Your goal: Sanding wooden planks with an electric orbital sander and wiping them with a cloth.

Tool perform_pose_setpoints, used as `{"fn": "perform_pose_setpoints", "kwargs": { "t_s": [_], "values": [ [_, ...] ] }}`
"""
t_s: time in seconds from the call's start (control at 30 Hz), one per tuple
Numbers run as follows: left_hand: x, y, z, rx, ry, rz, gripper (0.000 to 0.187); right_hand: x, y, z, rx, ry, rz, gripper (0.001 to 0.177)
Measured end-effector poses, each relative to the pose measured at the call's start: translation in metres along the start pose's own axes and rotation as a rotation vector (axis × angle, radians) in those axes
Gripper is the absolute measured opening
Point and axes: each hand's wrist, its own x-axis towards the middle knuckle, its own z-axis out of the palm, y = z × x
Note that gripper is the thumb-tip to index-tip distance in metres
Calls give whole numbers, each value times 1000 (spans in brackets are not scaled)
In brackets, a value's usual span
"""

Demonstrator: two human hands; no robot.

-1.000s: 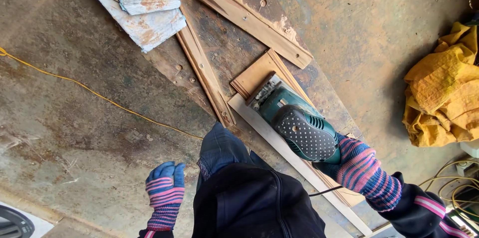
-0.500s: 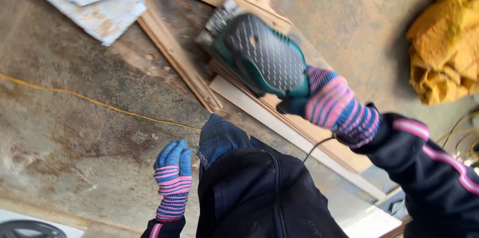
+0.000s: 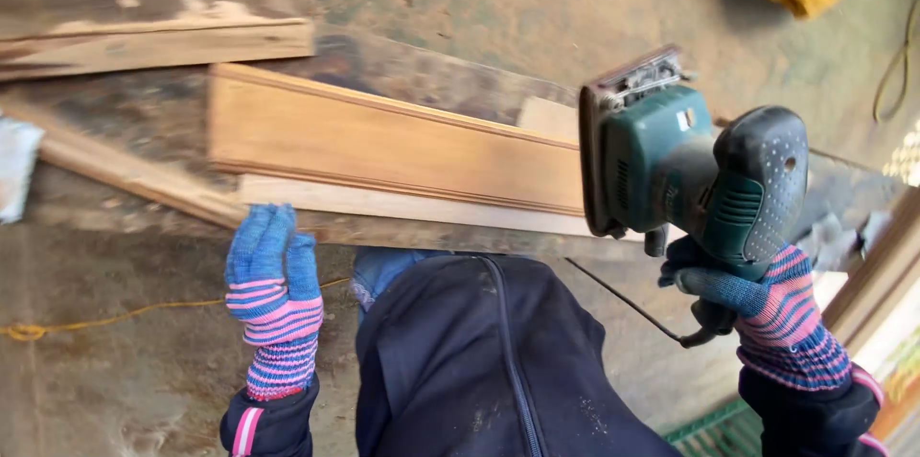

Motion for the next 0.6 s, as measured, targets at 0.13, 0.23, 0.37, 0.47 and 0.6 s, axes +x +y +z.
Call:
{"fn": "perform_pose_setpoints", "kwargs": {
  "t_s": [0.13,0.23,0.37,0.47,0.6],
  "values": [
    [-14,36,40,-56,-161,109,32,-15,75,-72,-12,156,92,48],
    [-35,63,71,-64,-212,148,28,-11,129,-127,-261,112,61,46],
    [-71,108,114,-30,-215,143,30,22,152,-181,-770,97,139,49],
    [-108,144,143,-41,-143,87,28,52,164,-207,-763,-151,-149,62],
    [-150,175,173,-78,-108,65,30,90,190,-233,-981,-283,-196,61]
  ]
}}
